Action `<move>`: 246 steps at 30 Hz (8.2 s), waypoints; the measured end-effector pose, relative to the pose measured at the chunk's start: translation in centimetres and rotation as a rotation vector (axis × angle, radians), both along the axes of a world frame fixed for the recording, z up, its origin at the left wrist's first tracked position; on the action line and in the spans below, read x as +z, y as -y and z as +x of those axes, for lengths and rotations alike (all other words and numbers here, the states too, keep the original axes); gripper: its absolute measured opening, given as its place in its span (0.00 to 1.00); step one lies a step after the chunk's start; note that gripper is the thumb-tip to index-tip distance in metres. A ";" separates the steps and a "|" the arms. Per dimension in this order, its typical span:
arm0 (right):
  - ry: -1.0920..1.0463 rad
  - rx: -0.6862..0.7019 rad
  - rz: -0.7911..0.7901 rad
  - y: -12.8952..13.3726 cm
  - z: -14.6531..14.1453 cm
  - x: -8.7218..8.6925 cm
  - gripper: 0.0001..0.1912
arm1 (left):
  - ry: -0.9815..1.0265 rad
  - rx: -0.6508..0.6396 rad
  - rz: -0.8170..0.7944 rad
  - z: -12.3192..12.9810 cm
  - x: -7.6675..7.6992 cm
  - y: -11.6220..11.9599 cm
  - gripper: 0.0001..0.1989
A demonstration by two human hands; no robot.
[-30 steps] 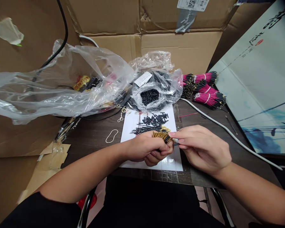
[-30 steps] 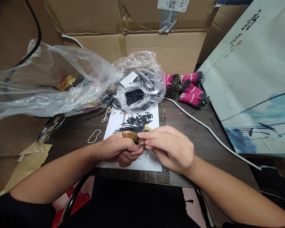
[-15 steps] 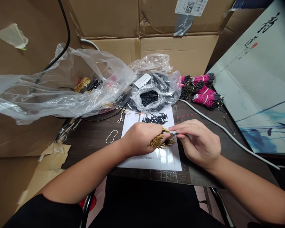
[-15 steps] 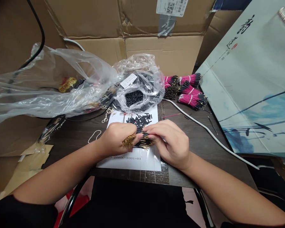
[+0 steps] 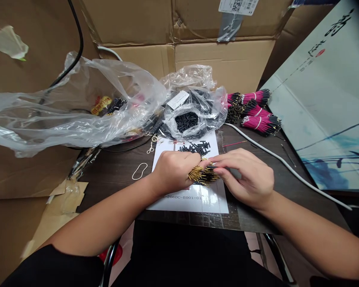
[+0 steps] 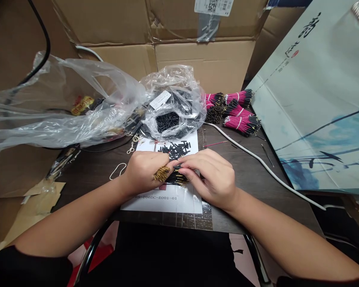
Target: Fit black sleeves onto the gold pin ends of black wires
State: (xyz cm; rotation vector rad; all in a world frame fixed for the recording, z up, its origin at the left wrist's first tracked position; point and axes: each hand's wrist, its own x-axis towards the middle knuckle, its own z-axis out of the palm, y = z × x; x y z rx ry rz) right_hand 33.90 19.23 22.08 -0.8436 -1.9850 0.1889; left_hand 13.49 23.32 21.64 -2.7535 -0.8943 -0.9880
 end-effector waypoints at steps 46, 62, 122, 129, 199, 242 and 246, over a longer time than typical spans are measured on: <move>0.187 -0.055 0.126 0.6 -0.3 0.3 0.10 | -0.098 0.049 0.125 0.2 -0.2 0.7 0.16; 0.223 -0.067 0.226 0.5 -0.3 -0.2 0.16 | -0.088 0.047 0.116 0.1 -0.4 1.0 0.14; 0.217 -0.129 0.586 0.8 -1.8 -2.2 0.17 | 0.904 -0.685 -1.982 1.6 1.3 2.8 0.18; 0.180 -0.110 0.577 0.7 -1.6 -1.8 0.10 | 0.781 -0.839 -1.879 1.6 0.4 3.1 0.18; 0.009 -0.013 -0.077 1.4 0.3 1.2 0.16 | -0.068 0.099 0.095 0.0 0.0 0.6 0.16; -0.009 0.246 -0.367 1.4 -0.4 -0.7 0.34 | 0.002 -0.010 -0.002 -0.4 0.0 -0.1 0.16; 0.044 -0.007 -0.269 -1.7 0.8 -1.3 0.29 | -0.017 -0.099 -0.024 -0.8 -0.2 -1.1 0.17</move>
